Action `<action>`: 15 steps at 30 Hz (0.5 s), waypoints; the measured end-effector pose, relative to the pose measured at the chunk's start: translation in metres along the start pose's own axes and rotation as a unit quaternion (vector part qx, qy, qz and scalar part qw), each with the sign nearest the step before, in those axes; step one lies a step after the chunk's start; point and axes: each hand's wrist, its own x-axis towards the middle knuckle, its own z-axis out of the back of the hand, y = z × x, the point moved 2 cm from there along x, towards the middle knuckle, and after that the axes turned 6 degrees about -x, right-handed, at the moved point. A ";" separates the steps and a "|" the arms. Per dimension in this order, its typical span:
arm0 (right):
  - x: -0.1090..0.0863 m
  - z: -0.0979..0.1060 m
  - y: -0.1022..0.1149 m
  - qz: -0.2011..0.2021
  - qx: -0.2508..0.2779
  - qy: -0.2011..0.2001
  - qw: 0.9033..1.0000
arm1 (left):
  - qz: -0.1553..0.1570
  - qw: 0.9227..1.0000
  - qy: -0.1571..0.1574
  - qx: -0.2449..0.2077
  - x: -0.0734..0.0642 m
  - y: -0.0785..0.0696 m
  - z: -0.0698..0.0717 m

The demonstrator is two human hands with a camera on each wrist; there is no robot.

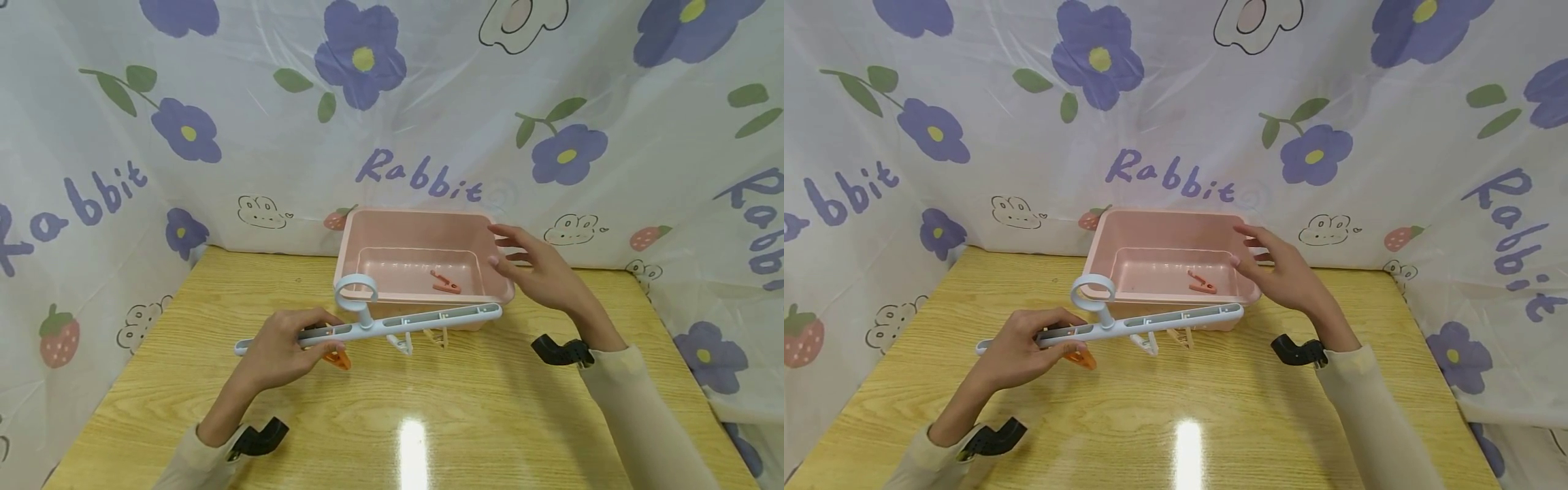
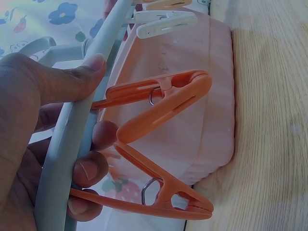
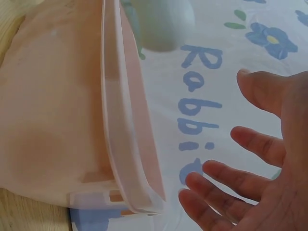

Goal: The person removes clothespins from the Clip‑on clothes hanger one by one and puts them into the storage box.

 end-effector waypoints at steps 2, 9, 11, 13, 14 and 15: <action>-0.003 -0.001 -0.001 -0.002 0.004 -0.004 1.000 | 0.000 1.000 0.000 -0.001 0.000 0.000 0.000; -0.014 -0.006 -0.001 0.000 0.000 -0.011 1.000 | -0.002 1.000 0.000 -0.005 0.001 0.001 0.000; -0.017 -0.007 -0.001 0.004 -0.004 -0.012 1.000 | -0.002 1.000 0.000 -0.005 0.001 0.001 0.000; -0.020 -0.008 -0.001 0.007 -0.005 -0.013 1.000 | -0.002 1.000 0.000 -0.005 0.001 0.001 0.000; -0.021 -0.008 -0.001 0.010 -0.002 -0.014 1.000 | -0.002 1.000 0.000 -0.005 0.001 0.001 0.000; -0.022 -0.009 -0.001 0.013 0.000 -0.014 1.000 | -0.002 1.000 0.000 -0.005 0.001 0.001 0.000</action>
